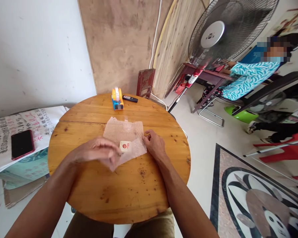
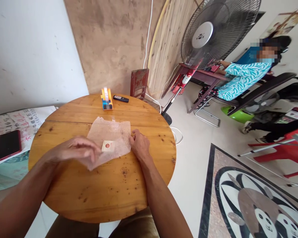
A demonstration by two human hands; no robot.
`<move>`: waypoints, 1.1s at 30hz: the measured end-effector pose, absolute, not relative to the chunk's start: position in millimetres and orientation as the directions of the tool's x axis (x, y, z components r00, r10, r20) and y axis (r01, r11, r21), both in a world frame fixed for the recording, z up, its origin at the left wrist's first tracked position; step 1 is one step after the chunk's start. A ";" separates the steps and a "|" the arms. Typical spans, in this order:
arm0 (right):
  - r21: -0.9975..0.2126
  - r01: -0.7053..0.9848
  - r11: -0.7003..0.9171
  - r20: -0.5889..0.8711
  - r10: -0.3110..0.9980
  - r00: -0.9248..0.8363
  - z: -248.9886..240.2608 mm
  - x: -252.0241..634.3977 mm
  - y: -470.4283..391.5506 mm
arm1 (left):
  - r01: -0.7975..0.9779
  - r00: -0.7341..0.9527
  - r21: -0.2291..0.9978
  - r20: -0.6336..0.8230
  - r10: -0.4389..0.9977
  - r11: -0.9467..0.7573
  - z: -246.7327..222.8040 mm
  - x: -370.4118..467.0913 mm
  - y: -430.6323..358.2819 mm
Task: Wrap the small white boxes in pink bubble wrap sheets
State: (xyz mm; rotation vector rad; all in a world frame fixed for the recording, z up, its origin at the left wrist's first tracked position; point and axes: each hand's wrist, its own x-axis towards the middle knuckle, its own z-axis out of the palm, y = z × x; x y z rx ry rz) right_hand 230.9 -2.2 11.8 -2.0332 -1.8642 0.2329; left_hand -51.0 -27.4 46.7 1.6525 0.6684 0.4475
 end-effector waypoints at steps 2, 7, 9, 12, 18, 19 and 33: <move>-0.376 0.925 -0.049 0.131 0.986 0.106 11.1 231.2 -1.9 | 0.132 0.896 0.990 -0.138 0.422 0.044 49.9 -57.8 -28.9; -0.367 0.929 -0.050 0.136 0.985 0.107 9.5 231.7 -1.4 | 0.148 0.628 0.988 -0.059 0.776 -0.045 37.2 -42.9 -24.0; -0.383 0.922 -0.053 0.128 0.986 0.109 9.3 231.9 -1.3 | 0.246 0.369 0.943 0.123 0.921 -0.225 28.8 -31.7 -20.7; -0.415 0.909 -0.044 0.129 0.986 0.107 10.7 232.5 -2.0 | 0.401 0.370 0.839 0.219 0.903 -0.367 21.5 -19.9 -20.4; -0.405 0.913 0.043 0.143 0.990 0.017 27.8 232.2 -12.0 | 0.467 0.508 0.816 0.067 0.859 -0.340 18.7 -9.7 -29.1; -0.403 0.910 0.093 0.159 0.987 -0.031 33.0 230.6 -15.3 | 0.466 0.520 0.810 0.077 0.851 -0.357 16.8 -8.6 -29.1; -0.431 0.741 0.515 0.216 0.856 -0.470 44.5 199.4 -44.8 | 0.560 0.583 0.610 0.191 0.790 -0.561 -9.2 -8.2 -19.4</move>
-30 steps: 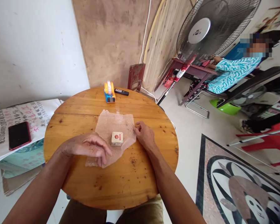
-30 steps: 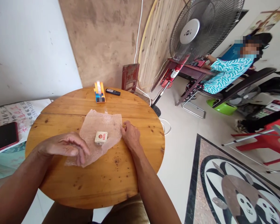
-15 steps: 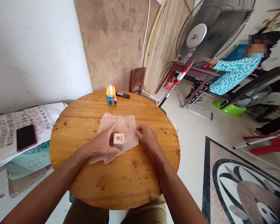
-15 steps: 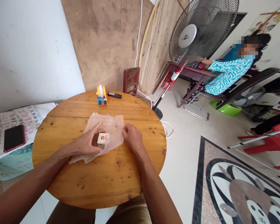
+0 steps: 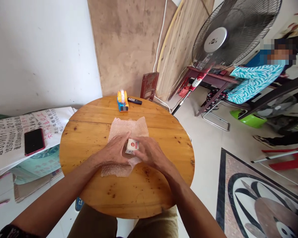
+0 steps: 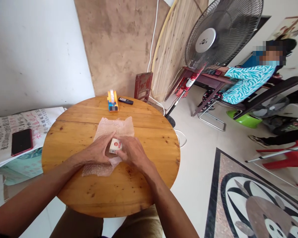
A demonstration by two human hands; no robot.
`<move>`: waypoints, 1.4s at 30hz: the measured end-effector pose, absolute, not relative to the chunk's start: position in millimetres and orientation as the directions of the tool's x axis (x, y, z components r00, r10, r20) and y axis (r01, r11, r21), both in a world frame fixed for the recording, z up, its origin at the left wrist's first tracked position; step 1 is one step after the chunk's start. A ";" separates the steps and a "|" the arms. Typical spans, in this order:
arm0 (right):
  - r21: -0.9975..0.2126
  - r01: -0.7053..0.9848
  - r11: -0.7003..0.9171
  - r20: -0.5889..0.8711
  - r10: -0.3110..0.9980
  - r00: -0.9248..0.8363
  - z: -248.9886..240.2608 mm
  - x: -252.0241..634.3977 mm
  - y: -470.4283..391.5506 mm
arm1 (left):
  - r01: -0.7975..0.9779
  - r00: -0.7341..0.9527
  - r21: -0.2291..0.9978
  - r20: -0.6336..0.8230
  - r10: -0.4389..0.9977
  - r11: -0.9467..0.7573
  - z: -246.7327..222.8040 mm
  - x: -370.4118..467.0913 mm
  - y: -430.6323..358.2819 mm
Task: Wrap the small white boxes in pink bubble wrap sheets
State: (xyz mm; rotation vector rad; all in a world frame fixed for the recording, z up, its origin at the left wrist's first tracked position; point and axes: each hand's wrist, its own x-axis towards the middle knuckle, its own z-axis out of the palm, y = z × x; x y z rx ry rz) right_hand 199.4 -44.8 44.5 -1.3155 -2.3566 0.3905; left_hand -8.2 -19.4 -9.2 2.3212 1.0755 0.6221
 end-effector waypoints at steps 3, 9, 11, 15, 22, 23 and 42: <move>-0.542 0.737 0.405 0.350 0.905 -0.241 45.5 222.6 -51.7 | 0.570 0.600 0.584 0.184 0.778 -0.578 -9.3 -10.0 -16.7; -0.482 0.872 0.091 0.299 0.952 0.065 34.1 286.5 -52.1 | 0.585 0.630 0.527 0.183 0.754 -0.616 -9.1 -11.7 -14.5; -0.408 0.913 0.025 0.251 0.964 0.086 27.1 301.0 -50.8 | 0.587 0.635 0.519 0.181 0.751 -0.621 -8.4 -11.1 -14.1; -0.381 0.920 0.086 0.365 0.929 0.065 37.2 297.1 -57.8 | 0.584 0.656 0.492 0.182 0.733 -0.645 -8.8 -10.8 -13.9; -0.435 0.715 0.547 0.408 0.828 -0.385 75.5 198.0 -54.0 | 0.578 0.658 0.468 0.217 0.721 -0.668 -10.3 -12.2 -15.4; -0.402 0.721 0.565 0.343 0.822 -0.454 73.3 185.9 -45.7 | 0.568 0.663 0.471 0.223 0.714 -0.675 -9.2 -12.0 -15.5; -0.157 0.929 0.334 0.158 0.937 -0.310 10.1 202.6 11.4 | 0.821 0.441 0.341 0.129 0.888 -0.457 -1.1 -23.1 -8.2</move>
